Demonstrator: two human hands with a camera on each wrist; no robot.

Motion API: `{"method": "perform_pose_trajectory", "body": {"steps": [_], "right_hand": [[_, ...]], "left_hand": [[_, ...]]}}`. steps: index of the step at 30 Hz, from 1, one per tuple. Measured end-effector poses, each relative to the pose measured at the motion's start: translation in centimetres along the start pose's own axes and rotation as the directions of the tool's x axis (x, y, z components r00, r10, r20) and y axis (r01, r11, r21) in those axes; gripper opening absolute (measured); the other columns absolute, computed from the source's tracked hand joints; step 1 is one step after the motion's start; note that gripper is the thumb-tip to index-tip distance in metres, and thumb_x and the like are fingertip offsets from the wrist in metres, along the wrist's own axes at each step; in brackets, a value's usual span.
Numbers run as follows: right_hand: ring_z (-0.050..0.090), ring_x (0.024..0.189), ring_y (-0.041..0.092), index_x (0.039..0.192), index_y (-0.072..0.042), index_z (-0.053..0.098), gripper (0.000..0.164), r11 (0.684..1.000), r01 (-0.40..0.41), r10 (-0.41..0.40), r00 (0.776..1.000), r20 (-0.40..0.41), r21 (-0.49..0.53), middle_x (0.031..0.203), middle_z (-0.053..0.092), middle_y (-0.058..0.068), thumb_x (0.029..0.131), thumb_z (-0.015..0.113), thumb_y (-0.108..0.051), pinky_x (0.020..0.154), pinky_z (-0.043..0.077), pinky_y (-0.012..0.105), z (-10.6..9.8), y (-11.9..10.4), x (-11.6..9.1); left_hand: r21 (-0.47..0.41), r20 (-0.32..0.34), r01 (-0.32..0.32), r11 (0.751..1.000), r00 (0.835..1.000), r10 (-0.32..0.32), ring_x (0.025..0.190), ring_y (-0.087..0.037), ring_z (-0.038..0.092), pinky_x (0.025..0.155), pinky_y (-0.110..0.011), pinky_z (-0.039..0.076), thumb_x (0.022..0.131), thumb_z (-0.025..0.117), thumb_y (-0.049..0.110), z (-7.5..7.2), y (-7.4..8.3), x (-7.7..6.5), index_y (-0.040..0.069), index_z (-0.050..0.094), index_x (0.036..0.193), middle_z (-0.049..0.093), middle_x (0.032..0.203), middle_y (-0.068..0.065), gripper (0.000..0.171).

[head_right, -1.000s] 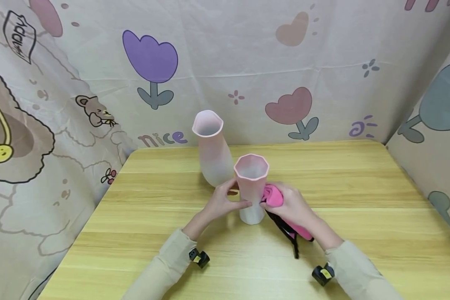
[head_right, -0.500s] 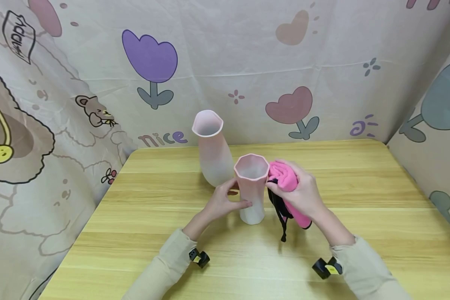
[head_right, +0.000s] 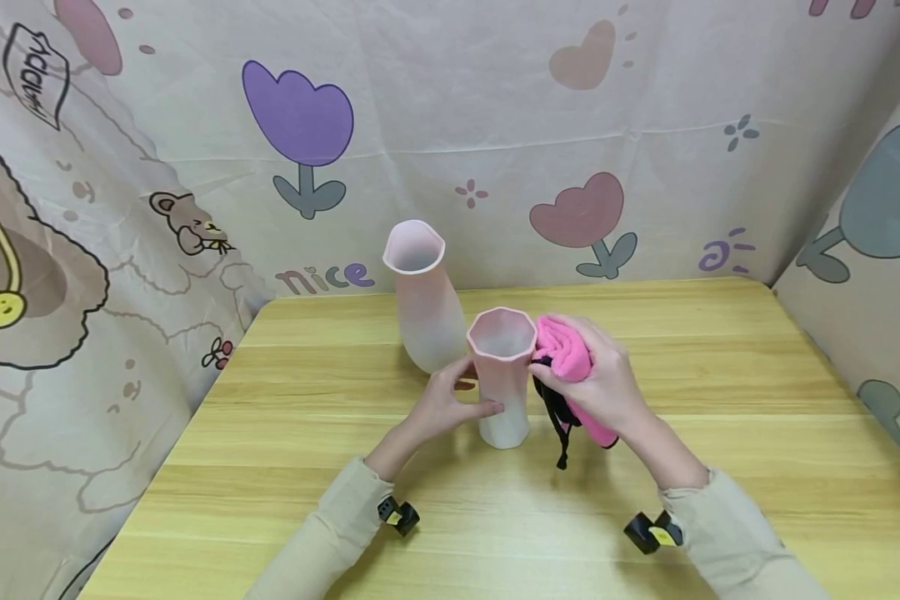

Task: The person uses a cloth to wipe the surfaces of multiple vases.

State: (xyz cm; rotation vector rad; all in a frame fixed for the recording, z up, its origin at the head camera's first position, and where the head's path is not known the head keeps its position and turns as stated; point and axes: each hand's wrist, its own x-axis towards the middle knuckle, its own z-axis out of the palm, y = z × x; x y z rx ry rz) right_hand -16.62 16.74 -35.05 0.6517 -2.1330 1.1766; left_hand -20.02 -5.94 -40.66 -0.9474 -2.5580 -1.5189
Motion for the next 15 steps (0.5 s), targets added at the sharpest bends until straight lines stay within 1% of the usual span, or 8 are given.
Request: {"method": "perform_pose_trajectory", "body": {"steps": [3, 6, 10, 15], "right_hand": [[0.053, 0.099, 0.0, 0.113, 0.002, 0.059, 0.068, 0.999, 0.049, -0.049, 0.998, 0.045, -0.015, 0.106, 0.062, 0.014, 0.05, 0.083, 0.006, 0.086, 0.041, 0.009, 0.5, 0.7, -0.4], [0.054, 0.097, 0.006, 0.114, 0.002, 0.058, 0.068, 0.996, 0.08, -0.077, 0.993, 0.092, -0.034, 0.106, 0.062, 0.014, 0.051, 0.084, 0.003, 0.084, 0.041, 0.007, 1.0, 1.4, -0.9], [0.057, 0.092, 0.013, 0.112, 0.001, 0.059, 0.063, 0.995, 0.09, -0.081, 0.986, 0.147, -0.052, 0.106, 0.062, 0.011, 0.054, 0.083, 0.0, 0.081, 0.043, 0.008, 1.5, 2.1, -1.7], [0.059, 0.088, 0.019, 0.113, -0.001, 0.057, 0.061, 0.992, 0.084, -0.058, 0.969, 0.242, -0.095, 0.105, 0.062, 0.012, 0.058, 0.083, -0.006, 0.072, 0.053, 0.025, 1.9, 2.8, -2.4]], "left_hand": [[0.002, -0.001, 0.003, 1.0, 1.0, -0.003, 0.102, -0.014, 0.056, 0.084, -0.036, 0.051, 0.07, 0.078, 0.028, -0.1, 0.1, 0.0, 0.01, 0.052, 0.123, 0.059, 0.116, -0.003, 0.062], [0.003, 0.001, 0.01, 1.0, 1.0, -0.01, 0.103, -0.014, 0.055, 0.085, -0.036, 0.05, 0.07, 0.078, 0.028, -0.1, 0.1, 0.0, 0.011, 0.051, 0.124, 0.059, 0.117, -0.003, 0.063], [-0.003, 0.0, 0.011, 1.0, 1.0, -0.011, 0.103, -0.014, 0.055, 0.085, -0.037, 0.05, 0.07, 0.078, 0.028, 0.0, 0.0, 0.0, 0.011, 0.051, 0.125, 0.059, 0.117, -0.003, 0.064], [-0.005, -0.003, 0.007, 1.0, 1.0, -0.007, 0.103, -0.015, 0.056, 0.085, -0.038, 0.05, 0.07, 0.079, 0.028, 0.0, 0.0, 0.0, 0.01, 0.051, 0.125, 0.059, 0.117, -0.004, 0.064]]}}
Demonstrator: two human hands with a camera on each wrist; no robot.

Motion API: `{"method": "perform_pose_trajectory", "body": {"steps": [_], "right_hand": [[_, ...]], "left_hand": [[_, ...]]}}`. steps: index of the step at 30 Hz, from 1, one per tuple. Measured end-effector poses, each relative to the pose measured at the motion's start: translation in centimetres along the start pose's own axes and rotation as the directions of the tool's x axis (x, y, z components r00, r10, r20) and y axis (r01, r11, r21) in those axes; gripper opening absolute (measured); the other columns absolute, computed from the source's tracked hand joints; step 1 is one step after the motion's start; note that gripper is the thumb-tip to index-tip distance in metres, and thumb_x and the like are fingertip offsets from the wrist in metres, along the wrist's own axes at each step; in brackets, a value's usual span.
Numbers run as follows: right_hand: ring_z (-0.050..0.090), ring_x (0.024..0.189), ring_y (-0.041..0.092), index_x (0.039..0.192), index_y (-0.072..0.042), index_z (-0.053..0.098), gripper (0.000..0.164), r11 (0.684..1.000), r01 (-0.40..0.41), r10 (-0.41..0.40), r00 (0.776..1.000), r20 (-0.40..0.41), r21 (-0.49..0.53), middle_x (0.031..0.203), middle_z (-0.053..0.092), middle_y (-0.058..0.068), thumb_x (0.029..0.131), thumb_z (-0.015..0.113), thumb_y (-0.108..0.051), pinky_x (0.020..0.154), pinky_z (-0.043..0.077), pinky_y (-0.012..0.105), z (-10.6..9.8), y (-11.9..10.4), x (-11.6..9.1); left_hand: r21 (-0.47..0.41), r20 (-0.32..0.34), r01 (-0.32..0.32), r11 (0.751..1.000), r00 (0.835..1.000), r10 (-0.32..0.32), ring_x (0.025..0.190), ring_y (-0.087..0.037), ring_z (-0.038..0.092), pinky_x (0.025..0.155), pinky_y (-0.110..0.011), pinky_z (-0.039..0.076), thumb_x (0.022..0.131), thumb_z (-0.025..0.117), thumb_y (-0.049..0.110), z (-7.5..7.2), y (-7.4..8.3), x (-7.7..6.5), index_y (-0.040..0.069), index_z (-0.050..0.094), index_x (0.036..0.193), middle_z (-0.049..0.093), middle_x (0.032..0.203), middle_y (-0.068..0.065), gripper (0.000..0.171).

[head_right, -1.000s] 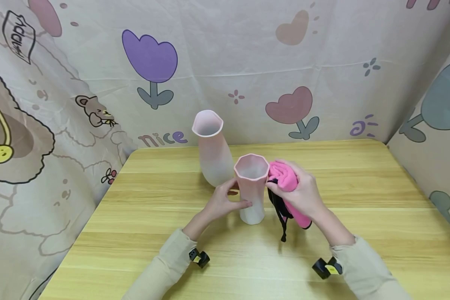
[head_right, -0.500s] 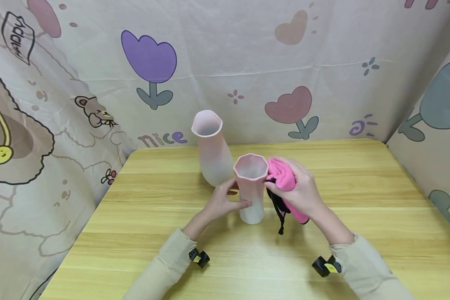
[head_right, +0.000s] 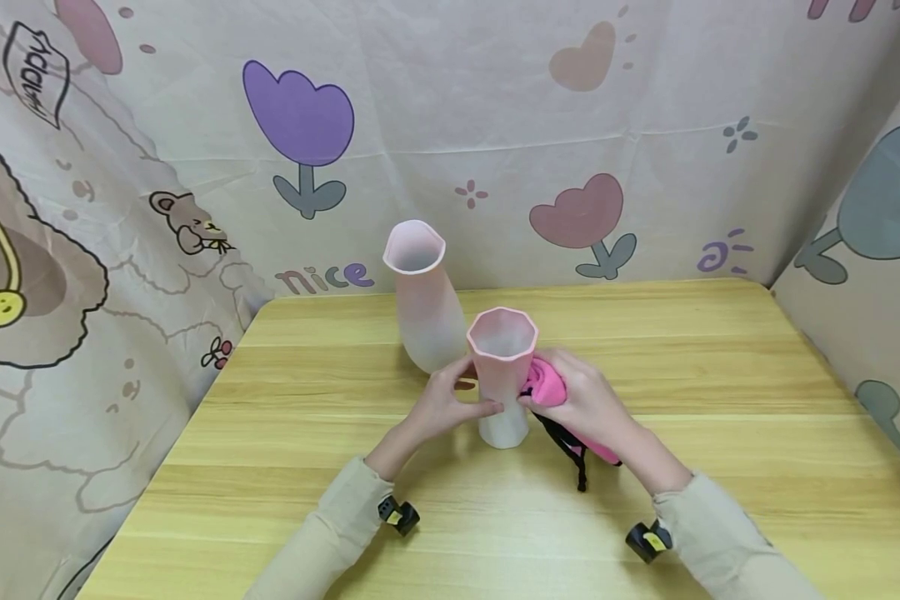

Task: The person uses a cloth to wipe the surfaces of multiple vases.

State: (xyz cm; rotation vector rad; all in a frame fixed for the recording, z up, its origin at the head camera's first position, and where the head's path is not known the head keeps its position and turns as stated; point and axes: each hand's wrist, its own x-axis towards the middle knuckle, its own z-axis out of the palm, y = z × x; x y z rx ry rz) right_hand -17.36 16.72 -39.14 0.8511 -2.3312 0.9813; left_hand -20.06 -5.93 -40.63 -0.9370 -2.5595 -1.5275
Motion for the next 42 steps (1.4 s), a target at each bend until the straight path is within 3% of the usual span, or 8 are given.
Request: {"method": "perform_pose_trajectory", "body": {"steps": [4, 11, 19, 28, 33, 42], "right_hand": [[0.059, 0.088, 0.018, 0.116, -0.002, 0.055, 0.06, 0.999, -0.036, 0.036, 0.997, 0.065, -0.002, 0.105, 0.062, 0.01, 0.063, 0.082, -0.012, 0.069, 0.054, 0.033, 0.4, 0.3, -0.3], [0.057, 0.081, 0.011, 0.11, -0.007, 0.058, 0.049, 0.996, -0.083, 0.084, 0.982, 0.171, -0.015, 0.096, 0.063, 0.002, 0.068, 0.08, -0.021, 0.066, 0.052, 0.028, 1.1, 0.9, -0.9], [0.051, 0.072, 0.005, 0.102, -0.013, 0.06, 0.042, 0.982, -0.124, 0.167, 0.926, 0.339, -0.145, 0.085, 0.058, -0.009, 0.068, 0.078, -0.029, 0.062, 0.047, 0.023, 2.5, 1.4, -2.1], [0.045, 0.061, 0.003, 0.094, -0.013, 0.06, 0.032, 0.979, -0.119, 0.179, 0.894, 0.412, -0.167, 0.071, 0.05, -0.012, 0.07, 0.076, -0.027, 0.052, 0.039, 0.019, 3.0, 1.5, -2.3], [0.051, 0.069, 0.005, 0.101, -0.011, 0.06, 0.037, 0.98, -0.178, 0.198, 0.908, 0.37, -0.086, 0.082, 0.059, -0.008, 0.07, 0.077, -0.022, 0.059, 0.045, 0.022, 2.6, 1.4, -2.2], [0.061, 0.084, 0.017, 0.113, -0.001, 0.057, 0.048, 0.971, -0.228, 0.217, 0.967, 0.132, 0.073, 0.1, 0.064, 0.009, 0.072, 0.077, -0.016, 0.069, 0.053, 0.028, 1.0, 0.3, -1.2]], "left_hand": [[0.004, 0.002, 0.003, 1.0, 1.0, -0.003, 0.103, -0.015, 0.056, 0.085, -0.037, 0.05, 0.07, 0.079, 0.029, 0.0, 0.0, 0.0, 0.01, 0.051, 0.124, 0.059, 0.116, -0.004, 0.064], [0.011, 0.001, -0.008, 1.0, 1.0, 0.008, 0.102, -0.014, 0.056, 0.085, -0.034, 0.05, 0.07, 0.078, 0.029, 0.0, 0.0, -0.1, 0.01, 0.052, 0.123, 0.06, 0.116, -0.004, 0.062], [0.003, 0.0, -0.008, 1.0, 1.0, 0.008, 0.102, -0.012, 0.056, 0.084, -0.034, 0.05, 0.069, 0.078, 0.03, 0.1, -0.3, -0.1, 0.011, 0.052, 0.122, 0.06, 0.113, -0.002, 0.062], [0.003, 0.004, -0.007, 1.0, 1.0, 0.007, 0.102, -0.012, 0.056, 0.085, -0.034, 0.05, 0.07, 0.078, 0.03, 0.1, -0.3, 0.0, 0.011, 0.052, 0.123, 0.06, 0.114, -0.003, 0.062], [-0.001, 0.007, -0.002, 1.0, 1.0, 0.002, 0.102, -0.013, 0.056, 0.085, -0.033, 0.05, 0.07, 0.078, 0.03, 0.2, -0.2, -0.1, 0.011, 0.052, 0.123, 0.06, 0.115, -0.003, 0.062], [0.009, 0.006, 0.002, 1.0, 1.0, -0.002, 0.102, -0.014, 0.056, 0.085, -0.035, 0.05, 0.07, 0.078, 0.029, 0.1, 0.0, -0.1, 0.01, 0.052, 0.123, 0.06, 0.115, -0.004, 0.062]]}}
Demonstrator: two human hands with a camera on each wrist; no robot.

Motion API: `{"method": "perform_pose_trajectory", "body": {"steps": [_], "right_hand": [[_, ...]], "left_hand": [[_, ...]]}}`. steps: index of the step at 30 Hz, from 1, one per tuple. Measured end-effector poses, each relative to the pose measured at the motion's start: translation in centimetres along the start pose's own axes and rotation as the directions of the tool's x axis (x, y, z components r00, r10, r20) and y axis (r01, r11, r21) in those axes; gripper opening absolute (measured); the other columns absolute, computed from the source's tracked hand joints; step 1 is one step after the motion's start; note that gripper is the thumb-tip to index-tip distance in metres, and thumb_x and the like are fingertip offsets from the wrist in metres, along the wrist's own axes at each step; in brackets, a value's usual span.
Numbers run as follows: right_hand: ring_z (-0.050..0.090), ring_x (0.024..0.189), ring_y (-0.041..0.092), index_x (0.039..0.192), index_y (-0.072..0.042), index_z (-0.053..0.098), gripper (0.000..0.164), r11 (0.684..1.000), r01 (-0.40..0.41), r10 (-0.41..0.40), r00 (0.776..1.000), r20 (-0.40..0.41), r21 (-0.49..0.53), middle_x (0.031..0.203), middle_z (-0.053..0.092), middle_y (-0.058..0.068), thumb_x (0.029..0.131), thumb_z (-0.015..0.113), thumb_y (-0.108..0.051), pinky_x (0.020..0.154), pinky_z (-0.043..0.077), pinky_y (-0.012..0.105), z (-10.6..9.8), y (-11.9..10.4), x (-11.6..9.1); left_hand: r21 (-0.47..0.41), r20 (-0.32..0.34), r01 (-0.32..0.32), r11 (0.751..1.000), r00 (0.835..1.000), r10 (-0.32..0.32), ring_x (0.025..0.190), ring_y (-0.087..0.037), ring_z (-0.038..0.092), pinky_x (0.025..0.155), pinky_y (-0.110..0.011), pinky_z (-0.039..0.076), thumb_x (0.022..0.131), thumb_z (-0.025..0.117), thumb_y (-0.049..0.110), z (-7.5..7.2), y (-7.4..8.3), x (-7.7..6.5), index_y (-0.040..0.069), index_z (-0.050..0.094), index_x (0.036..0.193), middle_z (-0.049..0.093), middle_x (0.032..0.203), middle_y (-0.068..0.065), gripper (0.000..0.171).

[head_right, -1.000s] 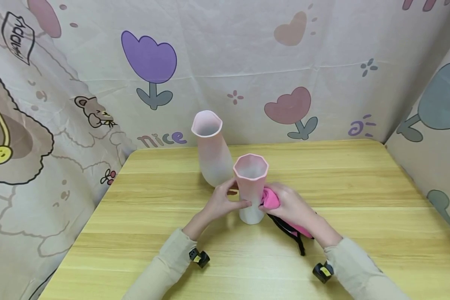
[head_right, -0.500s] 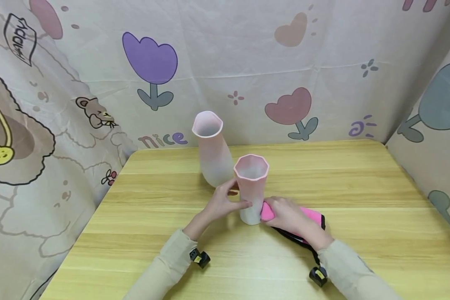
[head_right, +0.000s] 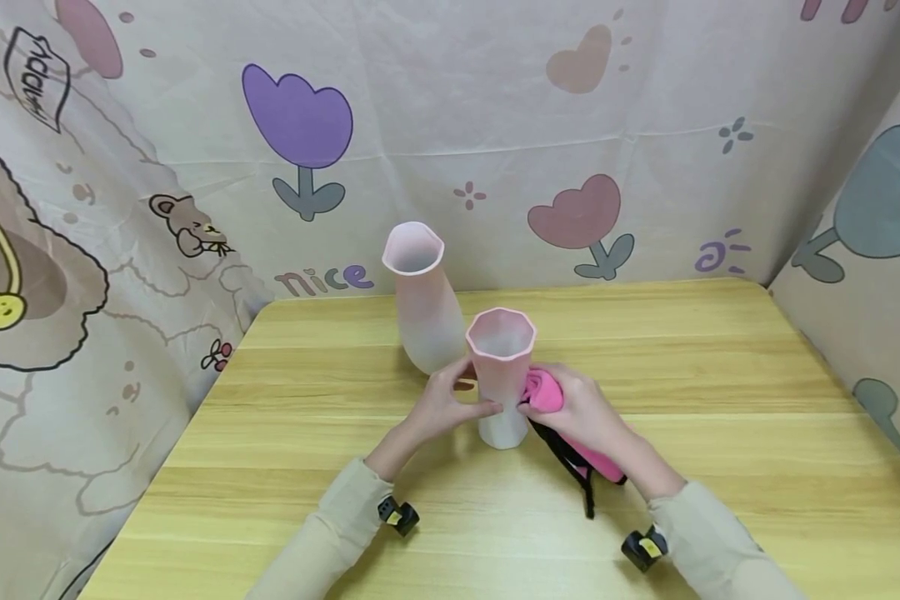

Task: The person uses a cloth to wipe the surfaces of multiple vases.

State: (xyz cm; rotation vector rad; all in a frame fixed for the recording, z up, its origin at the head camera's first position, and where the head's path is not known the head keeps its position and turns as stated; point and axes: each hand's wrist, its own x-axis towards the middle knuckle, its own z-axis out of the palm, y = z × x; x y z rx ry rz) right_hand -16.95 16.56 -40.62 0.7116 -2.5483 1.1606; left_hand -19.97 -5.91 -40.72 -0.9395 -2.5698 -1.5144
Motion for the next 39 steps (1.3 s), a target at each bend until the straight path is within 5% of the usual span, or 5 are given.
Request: {"method": "perform_pose_trajectory", "body": {"steps": [18, 24, 27, 34, 39], "right_hand": [[0.051, 0.095, -0.011, 0.119, -0.003, 0.057, 0.055, 0.992, -0.031, 0.063, 0.962, -0.267, 0.12, 0.109, 0.063, 0.014, 0.068, 0.077, -0.003, 0.08, 0.042, 0.006, -3.8, -4.2, 1.5], [0.051, 0.095, -0.008, 0.12, -0.004, 0.056, 0.055, 0.989, -0.05, 0.085, 0.962, -0.26, 0.137, 0.111, 0.061, 0.014, 0.069, 0.077, -0.003, 0.079, 0.043, 0.006, -4.1, -3.9, 0.9], [0.05, 0.095, -0.008, 0.119, -0.004, 0.057, 0.054, 0.992, -0.064, 0.092, 0.96, -0.264, 0.113, 0.111, 0.061, 0.014, 0.069, 0.077, -0.004, 0.079, 0.041, 0.006, -3.9, -3.3, 0.4], [0.05, 0.095, -0.008, 0.119, -0.004, 0.057, 0.054, 0.991, -0.1, 0.12, 0.958, -0.262, 0.088, 0.111, 0.061, 0.013, 0.069, 0.078, -0.008, 0.079, 0.042, 0.006, -3.7, -2.5, -0.1], [0.051, 0.095, -0.009, 0.118, -0.003, 0.057, 0.054, 0.994, -0.076, 0.096, 0.958, -0.272, 0.082, 0.11, 0.061, 0.015, 0.069, 0.078, -0.007, 0.079, 0.043, 0.006, -3.6, -2.3, 0.0]], "left_hand": [[-0.023, -0.003, 0.014, 1.0, 1.0, -0.015, 0.101, -0.018, 0.056, 0.084, -0.036, 0.05, 0.07, 0.078, 0.029, 0.0, 0.1, 0.1, 0.01, 0.052, 0.122, 0.06, 0.112, -0.004, 0.061], [-0.055, 0.018, 0.112, 0.992, 0.994, -0.111, 0.111, -0.02, 0.05, 0.091, -0.038, 0.046, 0.074, 0.075, 0.028, 0.3, 0.8, -0.3, 0.012, 0.041, 0.132, 0.052, 0.124, -0.006, 0.069], [0.006, -0.052, 0.157, 0.988, 0.986, -0.156, 0.114, -0.021, 0.047, 0.093, -0.038, 0.044, 0.073, 0.075, 0.035, 0.7, 1.8, -0.7, 0.015, 0.035, 0.135, 0.046, 0.129, -0.003, 0.077], [0.134, -0.366, 0.283, 0.95, 0.905, -0.218, 0.103, -0.018, 0.048, 0.081, -0.033, 0.045, 0.061, 0.076, 0.054, 2.4, 3.6, -1.1, 0.011, 0.04, 0.126, 0.05, 0.117, -0.005, 0.085], [0.079, -0.457, 0.339, 0.937, 0.848, -0.268, 0.094, -0.015, 0.046, 0.074, -0.026, 0.043, 0.057, 0.077, 0.057, 3.7, 3.7, -1.1, 0.014, 0.042, 0.114, 0.047, 0.104, 0.001, 0.08]]}}
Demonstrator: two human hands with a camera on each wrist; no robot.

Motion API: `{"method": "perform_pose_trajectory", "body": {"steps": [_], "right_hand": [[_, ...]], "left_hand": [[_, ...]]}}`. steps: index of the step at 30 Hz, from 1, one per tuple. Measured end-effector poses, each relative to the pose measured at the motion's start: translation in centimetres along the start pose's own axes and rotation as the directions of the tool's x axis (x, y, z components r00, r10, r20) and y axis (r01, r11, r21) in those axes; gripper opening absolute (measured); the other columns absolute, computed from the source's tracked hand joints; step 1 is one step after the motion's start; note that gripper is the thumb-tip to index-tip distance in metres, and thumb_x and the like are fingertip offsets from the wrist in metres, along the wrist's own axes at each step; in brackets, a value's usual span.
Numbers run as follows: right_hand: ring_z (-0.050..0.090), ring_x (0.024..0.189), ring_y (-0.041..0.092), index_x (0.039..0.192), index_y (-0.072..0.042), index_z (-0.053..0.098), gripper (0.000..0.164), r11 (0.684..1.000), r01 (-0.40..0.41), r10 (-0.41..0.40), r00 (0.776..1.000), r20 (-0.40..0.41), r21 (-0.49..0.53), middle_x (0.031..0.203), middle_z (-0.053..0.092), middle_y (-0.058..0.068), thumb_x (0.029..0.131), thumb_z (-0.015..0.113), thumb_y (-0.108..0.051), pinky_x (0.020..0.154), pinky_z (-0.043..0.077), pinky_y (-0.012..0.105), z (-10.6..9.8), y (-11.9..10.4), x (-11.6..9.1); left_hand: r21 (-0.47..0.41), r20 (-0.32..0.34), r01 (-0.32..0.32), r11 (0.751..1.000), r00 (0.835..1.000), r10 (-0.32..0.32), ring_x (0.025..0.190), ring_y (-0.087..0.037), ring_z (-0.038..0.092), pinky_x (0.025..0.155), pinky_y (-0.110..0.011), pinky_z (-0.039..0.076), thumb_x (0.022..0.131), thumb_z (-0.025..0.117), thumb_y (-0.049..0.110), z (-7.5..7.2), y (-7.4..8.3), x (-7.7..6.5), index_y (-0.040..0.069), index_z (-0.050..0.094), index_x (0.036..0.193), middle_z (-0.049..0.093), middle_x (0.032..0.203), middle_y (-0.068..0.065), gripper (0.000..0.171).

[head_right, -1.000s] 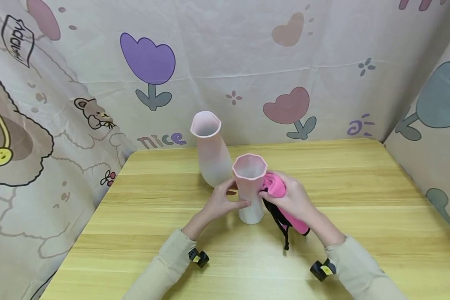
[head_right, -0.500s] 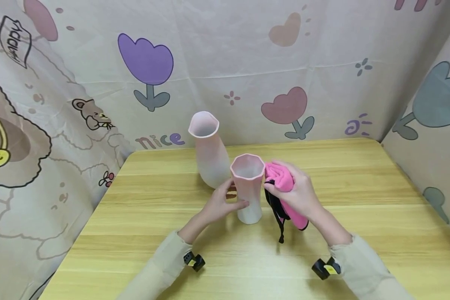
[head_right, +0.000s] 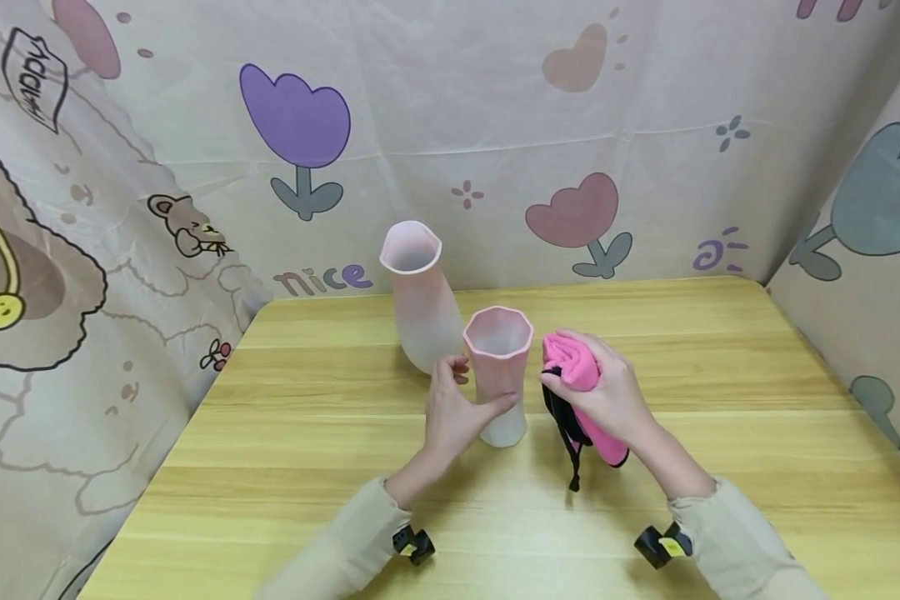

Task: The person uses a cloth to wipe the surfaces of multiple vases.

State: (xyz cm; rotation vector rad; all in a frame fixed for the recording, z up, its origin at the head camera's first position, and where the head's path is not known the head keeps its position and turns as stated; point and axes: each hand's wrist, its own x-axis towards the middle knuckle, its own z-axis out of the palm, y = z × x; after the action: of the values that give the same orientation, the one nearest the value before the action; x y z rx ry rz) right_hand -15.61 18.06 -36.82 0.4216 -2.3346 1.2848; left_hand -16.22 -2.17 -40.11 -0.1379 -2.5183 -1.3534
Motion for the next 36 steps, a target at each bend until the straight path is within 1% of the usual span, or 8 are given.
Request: {"method": "perform_pose_trajectory", "body": {"steps": [3, 11, 19, 24, 26, 28, 32, 36], "right_hand": [[0.05, 0.095, -0.01, 0.119, -0.004, 0.057, 0.054, 1.0, 0.004, -0.004, 1.0, 0.0, -0.001, 0.11, 0.061, 0.015, 0.069, 0.078, -0.007, 0.078, 0.042, 0.006, 0.1, 0.1, 0.0], [0.05, 0.096, -0.009, 0.117, -0.001, 0.057, 0.054, 1.0, 0.026, -0.027, 1.0, 0.014, 0.008, 0.11, 0.061, 0.014, 0.068, 0.078, -0.006, 0.079, 0.043, 0.006, 0.5, 0.1, -0.2], [0.05, 0.094, -0.01, 0.119, -0.004, 0.057, 0.053, 1.0, 0.002, -0.003, 0.999, 0.033, 0.002, 0.111, 0.061, 0.016, 0.07, 0.077, -0.008, 0.077, 0.043, 0.005, 0.3, 0.1, -0.2], [0.05, 0.095, -0.01, 0.119, -0.006, 0.057, 0.053, 1.0, -0.027, 0.028, 0.999, 0.042, -0.015, 0.112, 0.062, 0.012, 0.07, 0.078, -0.011, 0.078, 0.042, 0.005, 0.1, 0.2, -0.3], [0.05, 0.095, -0.01, 0.119, -0.006, 0.057, 0.053, 0.999, -0.034, 0.035, 0.998, 0.045, -0.019, 0.112, 0.062, 0.011, 0.07, 0.078, -0.012, 0.079, 0.042, 0.005, 0.1, 0.2, -0.3], [0.049, 0.095, -0.01, 0.119, -0.006, 0.057, 0.053, 0.999, -0.037, 0.038, 0.998, 0.048, -0.016, 0.112, 0.061, 0.012, 0.07, 0.078, -0.012, 0.079, 0.042, 0.005, 0.1, 0.2, -0.4], [0.047, 0.096, -0.012, 0.12, -0.005, 0.056, 0.054, 1.0, -0.029, 0.029, 0.998, 0.059, -0.011, 0.114, 0.06, 0.015, 0.071, 0.077, -0.011, 0.079, 0.04, 0.003, 0.0, 0.2, -0.5], [0.045, 0.098, -0.013, 0.122, -0.005, 0.055, 0.056, 0.999, -0.035, 0.035, 0.996, 0.078, -0.006, 0.116, 0.059, 0.016, 0.071, 0.077, -0.01, 0.08, 0.039, 0.002, 0.0, 0.1, -0.6]], "left_hand": [[-0.008, -0.025, -0.008, 1.0, 1.0, 0.008, 0.092, -0.017, 0.047, 0.074, -0.026, 0.042, 0.056, 0.08, 0.054, 0.6, 0.0, -0.2, 0.016, 0.041, 0.111, 0.045, 0.1, 0.005, 0.077], [0.08, -0.106, -0.119, 0.99, 0.986, 0.127, 0.085, -0.014, 0.051, 0.074, -0.026, 0.043, 0.056, 0.08, 0.053, 1.4, -0.4, -0.1, 0.015, 0.045, 0.106, 0.05, 0.094, 0.005, 0.071], [-0.025, -0.07, -0.171, 0.985, 0.983, 0.169, 0.088, -0.02, 0.059, 0.074, -0.03, 0.048, 0.06, 0.082, 0.04, 0.3, -1.0, 0.5, 0.011, 0.054, 0.106, 0.06, 0.097, 0.001, 0.061], [-0.142, 0.024, -0.217, 0.966, 0.975, 0.222, 0.092, -0.017, 0.06, 0.078, -0.031, 0.051, 0.063, 0.082, 0.029, -0.3, -1.8, 1.4, 0.008, 0.058, 0.11, 0.063, 0.103, -0.003, 0.057], [-0.225, 0.093, -0.201, 0.953, 0.97, 0.226, 0.095, -0.016, 0.06, 0.08, -0.029, 0.051, 0.066, 0.081, 0.023, -0.6, -2.3, 1.9, 0.007, 0.058, 0.113, 0.063, 0.107, -0.004, 0.055], [-0.321, 0.177, -0.154, 0.934, 0.96, 0.219, 0.1, -0.018, 0.059, 0.084, -0.028, 0.05, 0.068, 0.079, 0.017, -0.8, -2.8, 2.5, 0.006, 0.057, 0.116, 0.062, 0.111, -0.007, 0.055], [-0.46, 0.326, -0.04, 0.887, 0.922, 0.21, 0.108, -0.025, 0.055, 0.09, -0.031, 0.047, 0.071, 0.074, 0.004, -1.3, -3.5, 3.5, 0.001, 0.054, 0.121, 0.058, 0.118, -0.015, 0.054], [-0.518, 0.415, 0.028, 0.855, 0.882, 0.222, 0.11, -0.032, 0.052, 0.094, -0.036, 0.045, 0.072, 0.068, -0.006, -1.9, -3.5, 4.4, -0.006, 0.051, 0.122, 0.055, 0.119, -0.023, 0.054]]}}
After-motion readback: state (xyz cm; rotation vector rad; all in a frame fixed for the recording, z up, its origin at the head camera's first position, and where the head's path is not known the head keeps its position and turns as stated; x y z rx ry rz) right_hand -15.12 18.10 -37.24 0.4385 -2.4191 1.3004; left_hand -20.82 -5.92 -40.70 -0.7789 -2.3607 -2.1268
